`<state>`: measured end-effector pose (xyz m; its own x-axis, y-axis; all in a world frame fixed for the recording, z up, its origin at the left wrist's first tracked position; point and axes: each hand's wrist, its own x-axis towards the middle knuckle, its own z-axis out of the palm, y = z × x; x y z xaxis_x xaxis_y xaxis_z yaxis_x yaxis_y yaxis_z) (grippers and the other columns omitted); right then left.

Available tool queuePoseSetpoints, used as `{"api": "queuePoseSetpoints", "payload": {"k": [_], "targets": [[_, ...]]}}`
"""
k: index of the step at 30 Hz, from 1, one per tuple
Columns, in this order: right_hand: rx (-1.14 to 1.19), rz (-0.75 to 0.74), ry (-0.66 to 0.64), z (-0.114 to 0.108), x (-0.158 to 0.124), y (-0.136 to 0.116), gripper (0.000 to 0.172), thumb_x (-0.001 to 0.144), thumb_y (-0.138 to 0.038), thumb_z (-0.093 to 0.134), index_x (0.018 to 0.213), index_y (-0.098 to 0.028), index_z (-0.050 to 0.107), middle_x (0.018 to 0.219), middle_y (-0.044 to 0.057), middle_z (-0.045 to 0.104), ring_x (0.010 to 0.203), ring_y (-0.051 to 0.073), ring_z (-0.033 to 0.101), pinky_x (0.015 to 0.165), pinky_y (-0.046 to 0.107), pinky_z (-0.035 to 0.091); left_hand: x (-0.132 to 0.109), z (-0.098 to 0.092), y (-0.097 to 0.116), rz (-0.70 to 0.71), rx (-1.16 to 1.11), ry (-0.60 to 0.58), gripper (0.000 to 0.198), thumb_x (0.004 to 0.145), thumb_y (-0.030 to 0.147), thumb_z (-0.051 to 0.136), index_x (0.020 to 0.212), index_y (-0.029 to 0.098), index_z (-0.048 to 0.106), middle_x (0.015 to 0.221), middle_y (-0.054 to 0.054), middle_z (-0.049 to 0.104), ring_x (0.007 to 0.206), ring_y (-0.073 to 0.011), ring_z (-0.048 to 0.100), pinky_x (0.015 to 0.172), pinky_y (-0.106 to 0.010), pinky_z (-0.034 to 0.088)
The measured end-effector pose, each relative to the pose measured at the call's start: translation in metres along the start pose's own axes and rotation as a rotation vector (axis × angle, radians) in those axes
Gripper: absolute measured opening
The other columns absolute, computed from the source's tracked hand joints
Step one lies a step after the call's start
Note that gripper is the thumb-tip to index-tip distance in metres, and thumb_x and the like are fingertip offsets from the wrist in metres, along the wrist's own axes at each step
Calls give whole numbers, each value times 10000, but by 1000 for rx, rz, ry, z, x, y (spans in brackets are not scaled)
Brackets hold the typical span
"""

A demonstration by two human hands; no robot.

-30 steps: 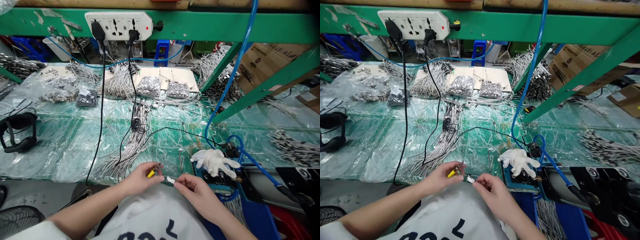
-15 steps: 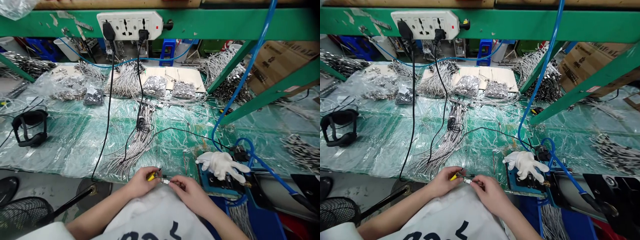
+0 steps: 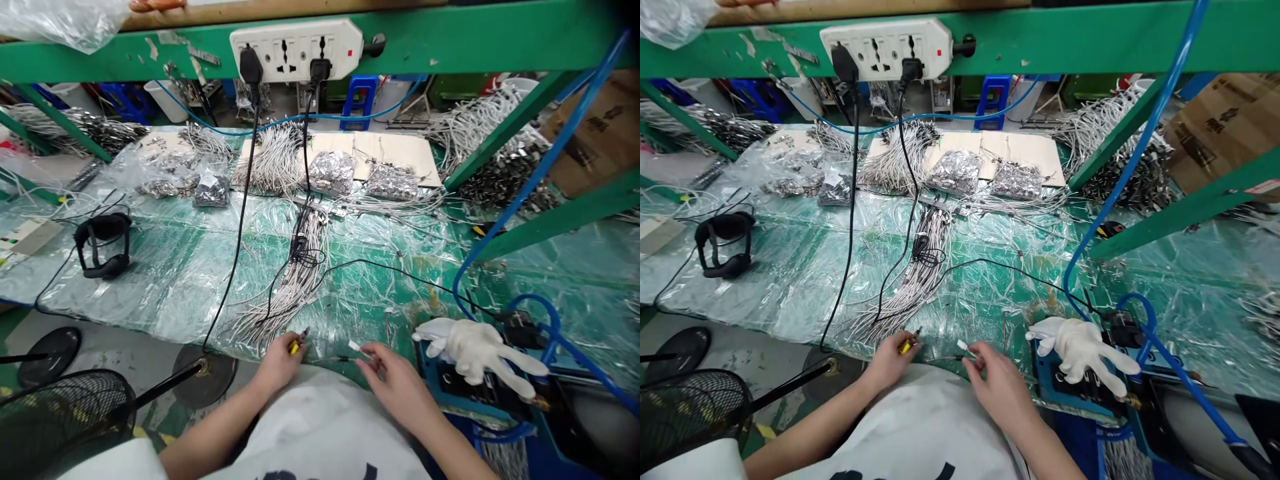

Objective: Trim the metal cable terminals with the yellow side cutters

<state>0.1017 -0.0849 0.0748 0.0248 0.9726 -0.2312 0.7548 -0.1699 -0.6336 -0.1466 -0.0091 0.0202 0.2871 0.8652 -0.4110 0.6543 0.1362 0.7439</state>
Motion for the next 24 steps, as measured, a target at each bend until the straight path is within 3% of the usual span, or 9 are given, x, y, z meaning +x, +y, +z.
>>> {"api": "queuePoseSetpoints", "payload": {"k": [3,5,8,10,14,18,24], "targets": [[-21,-1,115,5,24,21,325,949,-408,416,1066,-160,590,775,68,641,716,229,650,645,344,523,9,-2,-35,-82,6,115,184,859,289,551,796,145,646,753,-43,671,717,-180,612,661,-254,435],[-56,-8,205,6,44,28,393,949,-398,398,1180,-126,562,997,157,657,928,297,652,797,440,533,12,-3,-49,-103,15,176,186,884,285,546,844,138,652,799,-48,689,763,-181,634,704,-263,461],[-109,-41,316,7,70,24,511,945,-402,419,1367,-114,445,1395,230,475,1300,396,437,1047,607,360,13,-1,-58,-116,52,234,155,910,236,553,953,126,654,907,-59,707,841,-177,654,781,-291,484],[-120,-77,333,12,77,18,527,945,-403,438,1397,-131,418,1464,214,413,1356,392,371,1088,621,308,15,0,-59,-126,91,255,168,920,210,553,1027,125,651,983,-70,712,897,-181,660,823,-309,488],[-95,-143,265,39,67,18,404,955,-369,429,1292,-162,514,1366,173,528,1276,317,488,1052,519,423,20,0,-58,-140,198,252,239,935,225,542,1139,151,641,1081,-92,710,969,-214,663,852,-327,478],[-85,-128,187,65,39,40,333,946,-311,406,1180,-153,581,1179,161,637,1137,281,604,973,455,508,22,0,-52,-103,318,209,252,929,239,554,1157,196,651,1124,-97,685,1024,-244,636,891,-335,448],[-111,-56,81,71,3,79,330,951,-327,396,1120,-163,627,1041,138,669,791,239,687,728,390,575,27,5,-41,-103,429,186,237,929,205,554,1144,136,623,1143,-112,630,1012,-245,602,938,-413,436]]}}
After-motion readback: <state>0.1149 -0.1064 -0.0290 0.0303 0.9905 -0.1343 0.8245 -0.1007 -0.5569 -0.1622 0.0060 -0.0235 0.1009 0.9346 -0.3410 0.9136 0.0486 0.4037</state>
